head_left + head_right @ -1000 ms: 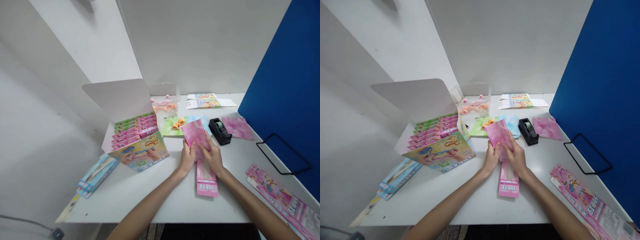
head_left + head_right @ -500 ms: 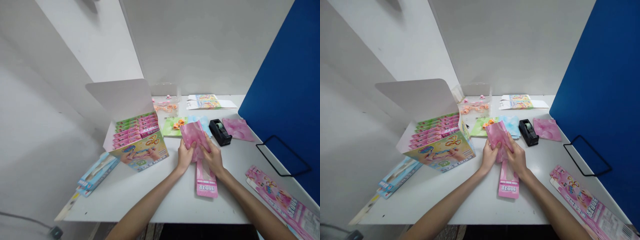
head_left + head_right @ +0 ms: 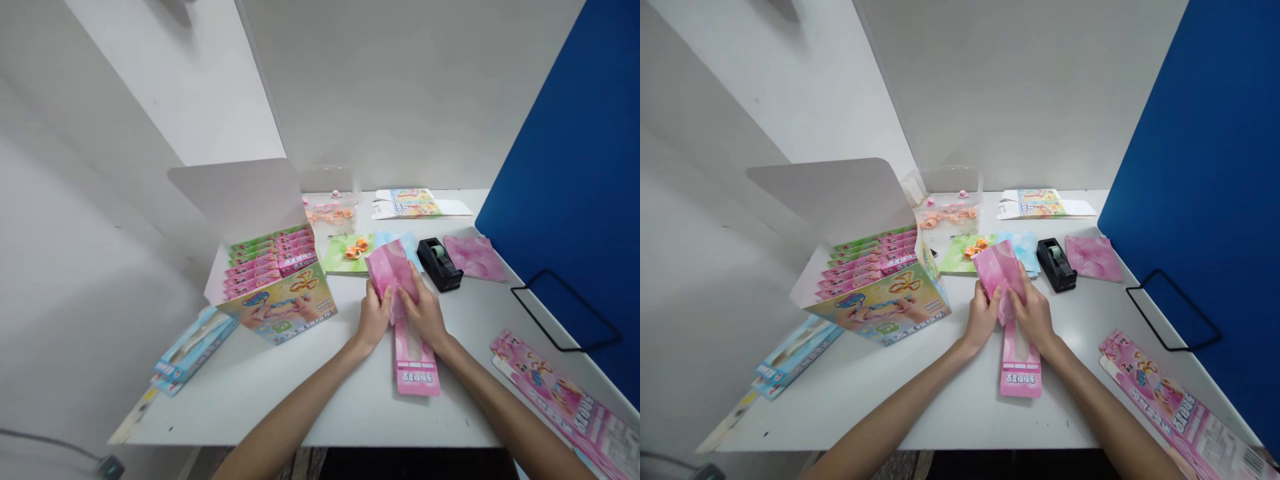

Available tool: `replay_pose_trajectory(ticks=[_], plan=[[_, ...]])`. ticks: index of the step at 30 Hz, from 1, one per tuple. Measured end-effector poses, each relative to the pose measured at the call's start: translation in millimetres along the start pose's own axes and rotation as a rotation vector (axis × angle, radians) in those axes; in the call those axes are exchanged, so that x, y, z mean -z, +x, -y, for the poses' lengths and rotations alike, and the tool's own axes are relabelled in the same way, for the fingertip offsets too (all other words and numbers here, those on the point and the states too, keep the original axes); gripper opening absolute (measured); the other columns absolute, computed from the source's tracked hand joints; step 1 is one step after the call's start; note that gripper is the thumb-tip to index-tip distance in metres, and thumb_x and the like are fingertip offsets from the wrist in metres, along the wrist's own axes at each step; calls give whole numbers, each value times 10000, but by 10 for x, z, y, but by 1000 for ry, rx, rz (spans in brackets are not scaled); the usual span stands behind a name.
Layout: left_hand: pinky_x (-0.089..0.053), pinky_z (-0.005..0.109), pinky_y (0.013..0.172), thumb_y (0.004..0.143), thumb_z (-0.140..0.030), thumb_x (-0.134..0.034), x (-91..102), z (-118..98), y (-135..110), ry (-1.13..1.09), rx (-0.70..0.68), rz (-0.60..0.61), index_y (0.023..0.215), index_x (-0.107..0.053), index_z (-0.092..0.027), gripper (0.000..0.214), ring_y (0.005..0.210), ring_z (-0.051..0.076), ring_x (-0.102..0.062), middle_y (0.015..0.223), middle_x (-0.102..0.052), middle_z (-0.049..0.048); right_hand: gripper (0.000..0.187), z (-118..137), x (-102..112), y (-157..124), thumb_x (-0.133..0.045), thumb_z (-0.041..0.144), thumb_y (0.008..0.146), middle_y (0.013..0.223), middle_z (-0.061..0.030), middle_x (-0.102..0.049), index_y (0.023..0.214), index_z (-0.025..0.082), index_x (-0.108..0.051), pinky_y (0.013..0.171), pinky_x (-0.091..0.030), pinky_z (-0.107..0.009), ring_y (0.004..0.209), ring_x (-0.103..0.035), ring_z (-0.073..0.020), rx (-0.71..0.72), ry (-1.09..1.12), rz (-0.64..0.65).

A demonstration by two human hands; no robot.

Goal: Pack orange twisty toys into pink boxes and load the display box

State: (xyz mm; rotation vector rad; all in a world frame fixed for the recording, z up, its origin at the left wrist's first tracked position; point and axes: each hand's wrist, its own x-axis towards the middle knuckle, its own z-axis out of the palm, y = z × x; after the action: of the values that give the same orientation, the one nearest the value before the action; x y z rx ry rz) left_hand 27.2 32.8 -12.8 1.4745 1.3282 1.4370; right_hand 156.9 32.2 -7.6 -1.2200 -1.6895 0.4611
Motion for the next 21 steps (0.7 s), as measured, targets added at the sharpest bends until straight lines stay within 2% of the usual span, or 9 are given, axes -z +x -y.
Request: replay_pose_trajectory(ticks=[5, 10, 16, 21], plan=[[-464, 250, 601, 873, -443, -569, 35, -27, 32, -12, 13, -23, 1043, -515, -194, 306, 651, 165, -630, 790, -678, 23, 662, -51, -22, 10, -488, 400, 936, 1197, -120, -681, 1532, 220, -262, 887, -513, -424, 1081, -650, -322, -25, 30, -11], [-418, 244, 554, 871, -491, -554, 34, -22, 8, -19, -3, -17, 1026, -518, -192, 338, 558, 149, -562, 656, -608, -17, 693, -91, -8, 50, -519, 425, 924, 1310, -142, -612, 1524, 207, -250, 952, -484, -445, 1180, -599, -323, -38, 79, 45], [-440, 238, 582, 872, -467, -551, 16, -28, -20, -33, -34, -11, 1074, -521, -182, 351, 610, 147, -591, 739, -645, 4, 710, -59, 29, 91, -566, 442, 902, 1466, -131, -469, 1511, 225, -273, 1042, -425, -444, 1286, -511, -296, -14, 153, 93], [-467, 239, 619, 871, -433, -562, 29, -50, -5, -51, -34, -9, 1114, -535, -185, 348, 704, 165, -652, 861, -702, 36, 683, -28, 40, 91, -550, 449, 915, 1428, -126, -518, 1505, 222, -294, 1003, -464, -413, 1259, -541, -284, -48, 213, 132]])
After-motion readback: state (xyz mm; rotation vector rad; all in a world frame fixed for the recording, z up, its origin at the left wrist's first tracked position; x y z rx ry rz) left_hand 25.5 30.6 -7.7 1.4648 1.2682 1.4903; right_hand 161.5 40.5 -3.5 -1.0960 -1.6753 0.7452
